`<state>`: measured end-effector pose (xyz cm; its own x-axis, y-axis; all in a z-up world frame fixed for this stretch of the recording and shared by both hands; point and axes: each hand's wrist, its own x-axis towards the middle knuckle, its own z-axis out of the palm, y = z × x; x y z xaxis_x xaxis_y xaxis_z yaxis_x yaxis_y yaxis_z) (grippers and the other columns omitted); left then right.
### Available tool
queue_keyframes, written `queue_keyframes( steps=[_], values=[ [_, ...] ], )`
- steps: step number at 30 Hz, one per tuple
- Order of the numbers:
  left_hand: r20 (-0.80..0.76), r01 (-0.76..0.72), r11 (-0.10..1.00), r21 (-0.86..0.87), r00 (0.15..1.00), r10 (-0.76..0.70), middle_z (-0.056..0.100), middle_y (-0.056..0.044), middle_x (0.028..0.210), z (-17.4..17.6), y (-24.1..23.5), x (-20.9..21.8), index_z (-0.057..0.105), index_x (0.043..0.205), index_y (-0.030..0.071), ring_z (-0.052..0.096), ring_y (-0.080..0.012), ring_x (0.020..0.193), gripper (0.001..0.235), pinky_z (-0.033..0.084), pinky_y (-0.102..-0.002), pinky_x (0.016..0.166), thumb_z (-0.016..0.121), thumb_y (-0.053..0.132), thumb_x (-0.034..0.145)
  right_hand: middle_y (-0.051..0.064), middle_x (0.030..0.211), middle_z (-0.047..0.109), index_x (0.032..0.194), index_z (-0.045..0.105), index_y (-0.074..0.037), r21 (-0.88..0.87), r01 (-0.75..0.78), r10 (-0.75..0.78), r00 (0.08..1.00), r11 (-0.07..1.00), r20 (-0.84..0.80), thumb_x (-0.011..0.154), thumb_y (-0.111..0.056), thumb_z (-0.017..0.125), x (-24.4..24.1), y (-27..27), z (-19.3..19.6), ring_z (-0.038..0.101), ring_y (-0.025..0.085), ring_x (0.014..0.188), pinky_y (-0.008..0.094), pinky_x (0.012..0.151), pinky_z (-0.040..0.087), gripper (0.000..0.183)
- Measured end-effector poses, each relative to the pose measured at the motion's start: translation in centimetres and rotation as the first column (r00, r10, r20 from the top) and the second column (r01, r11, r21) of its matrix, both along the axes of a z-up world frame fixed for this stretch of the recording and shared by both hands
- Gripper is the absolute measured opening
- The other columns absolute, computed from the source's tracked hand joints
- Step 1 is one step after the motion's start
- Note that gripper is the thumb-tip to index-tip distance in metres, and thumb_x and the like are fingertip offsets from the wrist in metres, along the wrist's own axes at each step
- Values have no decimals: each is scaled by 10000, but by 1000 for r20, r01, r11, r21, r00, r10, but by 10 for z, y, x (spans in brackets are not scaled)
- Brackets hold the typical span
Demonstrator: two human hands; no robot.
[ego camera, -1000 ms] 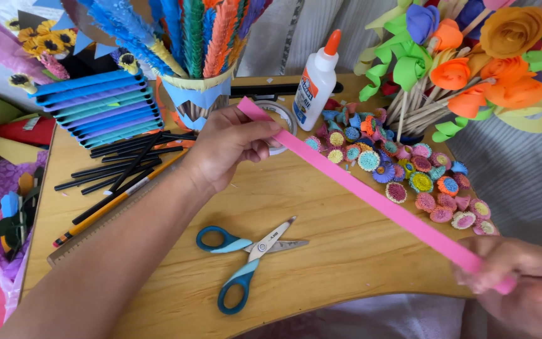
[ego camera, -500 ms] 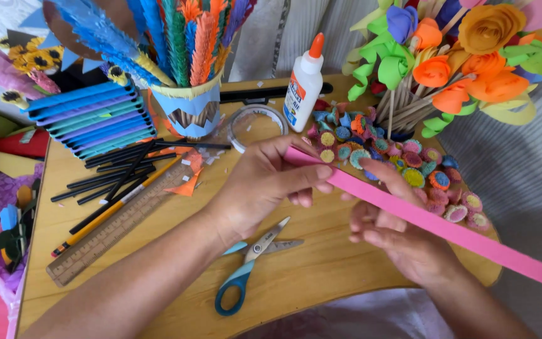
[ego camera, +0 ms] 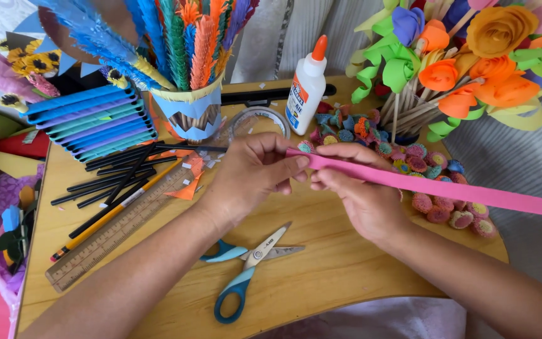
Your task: Using scissors to make many small, parallel cuts along the edge of a pink paper strip to create a decorative fringe.
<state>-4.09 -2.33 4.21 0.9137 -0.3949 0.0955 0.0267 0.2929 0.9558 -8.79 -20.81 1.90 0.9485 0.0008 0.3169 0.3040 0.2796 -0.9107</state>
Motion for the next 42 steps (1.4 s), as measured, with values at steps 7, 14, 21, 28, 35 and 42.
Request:
queue_keyframes(
  steps=[7,14,21,28,35,42],
  values=[
    [133,-39,984,172,991,16,717,-192,701,14,7,-2,741,952,-74,653,-118,591,105,595,-224,509,727,-3,876,266,943,749,1061,695,127,-22,35,-35,999,999,-5,857,85,737,23,5,-14,774,270,799,363,754,682,213],
    [889,-591,693,412,428,-163,601,-87,779,87,37,-43,584,931,88,578,-344,662,72,417,-460,566,608,101,996,159,935,750,984,692,-5,110,-12,21,997,994,-78,888,87,708,24,-4,-15,742,219,797,298,750,658,134],
    [132,-379,-147,914,619,-774,661,-99,922,28,61,-95,709,954,212,632,-385,834,136,512,-523,645,590,219,890,134,990,737,1151,700,-37,60,34,-26,991,998,-134,888,11,739,24,-14,-16,696,193,782,291,699,610,271],
    [150,-350,-196,916,753,-641,541,-125,1056,-21,84,-111,658,1038,206,580,-385,929,169,601,-530,511,585,265,899,121,884,735,1088,725,-35,47,57,-50,989,997,-141,883,9,746,20,-18,-13,705,188,738,282,647,612,211],
    [3,-224,-321,920,824,-567,553,-77,1081,-12,77,-105,636,1094,239,580,-340,958,200,584,-495,624,575,198,908,89,798,713,1030,685,-58,136,24,1,983,990,-185,863,20,750,17,-25,-6,682,146,706,245,608,565,195],
    [3,-17,-24,1000,862,-507,652,-18,996,38,84,-90,595,1001,235,680,-403,790,180,511,-589,721,562,397,929,57,787,655,940,680,-76,256,78,3,954,963,-301,857,27,735,18,-28,-1,626,149,716,237,617,520,143]
  ],
)
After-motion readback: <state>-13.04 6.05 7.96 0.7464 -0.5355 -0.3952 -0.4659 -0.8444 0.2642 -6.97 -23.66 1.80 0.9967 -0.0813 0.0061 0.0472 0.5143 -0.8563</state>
